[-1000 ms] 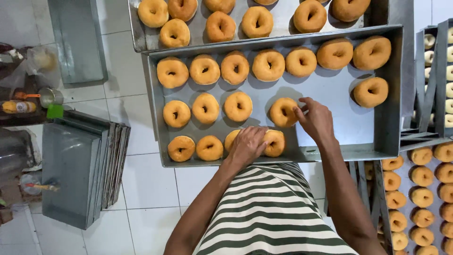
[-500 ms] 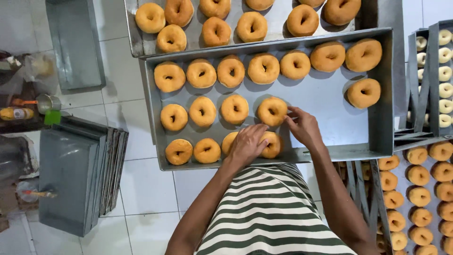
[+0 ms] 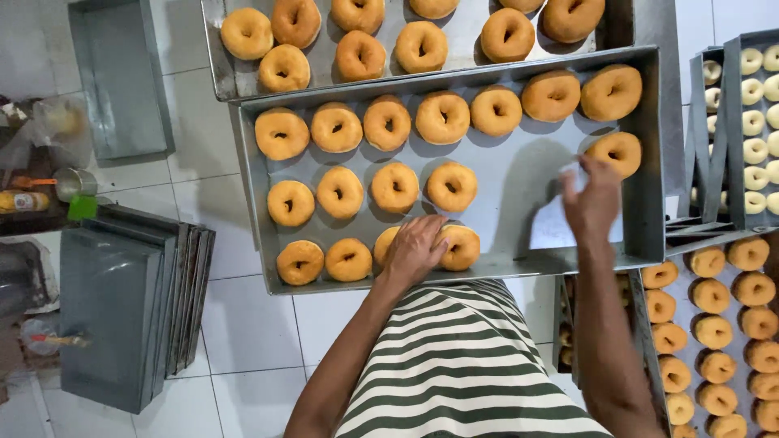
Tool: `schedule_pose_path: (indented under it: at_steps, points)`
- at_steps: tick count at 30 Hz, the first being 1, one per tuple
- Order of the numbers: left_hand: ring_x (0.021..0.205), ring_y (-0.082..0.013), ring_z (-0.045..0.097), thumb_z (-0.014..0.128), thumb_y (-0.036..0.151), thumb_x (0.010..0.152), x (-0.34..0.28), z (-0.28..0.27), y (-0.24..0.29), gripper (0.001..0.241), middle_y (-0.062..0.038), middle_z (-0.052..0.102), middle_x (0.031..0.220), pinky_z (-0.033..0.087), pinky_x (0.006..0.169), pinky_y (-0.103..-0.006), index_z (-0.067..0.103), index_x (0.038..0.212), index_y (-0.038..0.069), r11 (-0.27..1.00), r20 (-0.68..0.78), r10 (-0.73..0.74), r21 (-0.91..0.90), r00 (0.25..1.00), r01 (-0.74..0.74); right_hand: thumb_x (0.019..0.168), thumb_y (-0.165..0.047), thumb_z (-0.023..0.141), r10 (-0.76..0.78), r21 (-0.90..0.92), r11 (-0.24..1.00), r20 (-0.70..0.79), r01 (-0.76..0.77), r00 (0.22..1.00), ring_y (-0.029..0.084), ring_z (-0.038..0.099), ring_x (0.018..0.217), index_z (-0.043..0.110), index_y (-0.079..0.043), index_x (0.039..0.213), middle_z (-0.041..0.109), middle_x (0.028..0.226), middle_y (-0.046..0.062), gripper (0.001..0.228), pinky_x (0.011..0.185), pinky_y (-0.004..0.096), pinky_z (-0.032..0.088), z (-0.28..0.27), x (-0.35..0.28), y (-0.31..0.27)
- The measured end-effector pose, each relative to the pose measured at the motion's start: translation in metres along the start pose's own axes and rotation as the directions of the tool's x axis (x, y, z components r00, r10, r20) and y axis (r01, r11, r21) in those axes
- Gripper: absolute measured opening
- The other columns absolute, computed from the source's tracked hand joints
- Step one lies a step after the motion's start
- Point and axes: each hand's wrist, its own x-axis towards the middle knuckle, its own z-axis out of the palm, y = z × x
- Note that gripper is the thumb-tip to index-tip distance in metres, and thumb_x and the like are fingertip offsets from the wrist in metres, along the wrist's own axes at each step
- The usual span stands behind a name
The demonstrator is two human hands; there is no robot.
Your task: Arrange fried donuts onto metal trays.
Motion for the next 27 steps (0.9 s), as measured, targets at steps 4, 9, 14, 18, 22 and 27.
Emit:
schedule_pose_path:
  at_steps: [4, 9, 14, 18, 22, 27]
  points:
    - [0.101, -0.0307, 0.066, 0.066, 0.02, 0.09, 0.004, -0.021, 0.034, 0.038, -0.013, 0.072, 0.117, 0.05, 0.09, -0.0429, 0.065, 0.124, 0.002, 0.996, -0.043, -0.035, -0.081, 0.998, 0.031, 0.09, -0.01, 0.077, 0.021, -0.281, 0.959, -0.007, -0.022, 1.0, 0.036, 0.057, 0.104, 0.07, -0.003, 0.13, 0.067, 0.118, 0.019, 0.041, 0.086, 0.047, 0.049, -0.018, 0.011, 0.025]
    - [0.106, -0.0301, 0.066, 0.064, 0.022, 0.091, 0.006, -0.024, 0.04, 0.041, -0.012, 0.072, 0.12, 0.048, 0.093, -0.0435, 0.064, 0.127, 0.002, 0.997, -0.004, -0.066, -0.041, 0.998, 0.066, 0.09, -0.013, 0.076, -0.075, -0.349, 0.934, 0.021, 0.078, 0.997, 0.035, 0.057, 0.108, 0.071, -0.002, 0.129, 0.07, 0.13, 0.014, 0.041, 0.084, 0.045, 0.045, -0.026, 0.012, 0.016]
    - [0.104, -0.0292, 0.066, 0.062, 0.025, 0.092, 0.008, -0.016, 0.036, 0.044, -0.012, 0.071, 0.122, 0.047, 0.09, -0.0439, 0.063, 0.131, 0.004, 0.999, 0.023, -0.053, -0.008, 0.998, 0.054, 0.092, -0.015, 0.075, -0.1, -0.333, 0.937, 0.029, 0.104, 0.995, 0.035, 0.056, 0.113, 0.069, -0.002, 0.129, 0.07, 0.128, 0.014, 0.04, 0.088, 0.045, 0.044, -0.015, 0.006, 0.018]
    - [0.097, -0.0305, 0.066, 0.062, 0.025, 0.091, 0.007, -0.015, 0.036, 0.042, -0.012, 0.07, 0.113, 0.046, 0.084, -0.0452, 0.063, 0.128, 0.005, 0.999, 0.0, -0.036, 0.033, 0.999, 0.036, 0.091, -0.015, 0.074, -0.11, -0.342, 0.932, 0.061, 0.124, 0.992, 0.035, 0.057, 0.112, 0.07, -0.004, 0.129, 0.072, 0.121, 0.015, 0.04, 0.087, 0.046, 0.046, -0.014, 0.002, 0.009]
    - [0.103, -0.0323, 0.07, 0.066, 0.034, 0.093, 0.003, -0.007, 0.013, 0.043, -0.011, 0.069, 0.108, 0.054, 0.084, -0.0477, 0.064, 0.129, 0.011, 0.993, 0.025, 0.031, 0.115, 0.999, -0.034, 0.079, -0.024, 0.08, -0.125, -0.431, 0.888, 0.114, 0.163, 0.986, 0.033, 0.064, 0.108, 0.074, -0.016, 0.124, 0.075, 0.109, 0.007, 0.046, 0.078, 0.046, 0.051, 0.009, -0.019, 0.014]
    - [0.098, -0.031, 0.071, 0.068, 0.033, 0.091, -0.001, -0.001, 0.0, 0.044, -0.01, 0.069, 0.104, 0.054, 0.083, -0.0473, 0.063, 0.128, 0.012, 0.989, 0.013, 0.013, 0.147, 1.0, -0.014, 0.083, -0.027, 0.071, -0.13, -0.36, 0.891, 0.379, 0.276, 0.916, 0.033, 0.069, 0.105, 0.074, -0.02, 0.125, 0.076, 0.109, 0.005, 0.043, 0.078, 0.046, 0.055, 0.013, -0.054, -0.025]
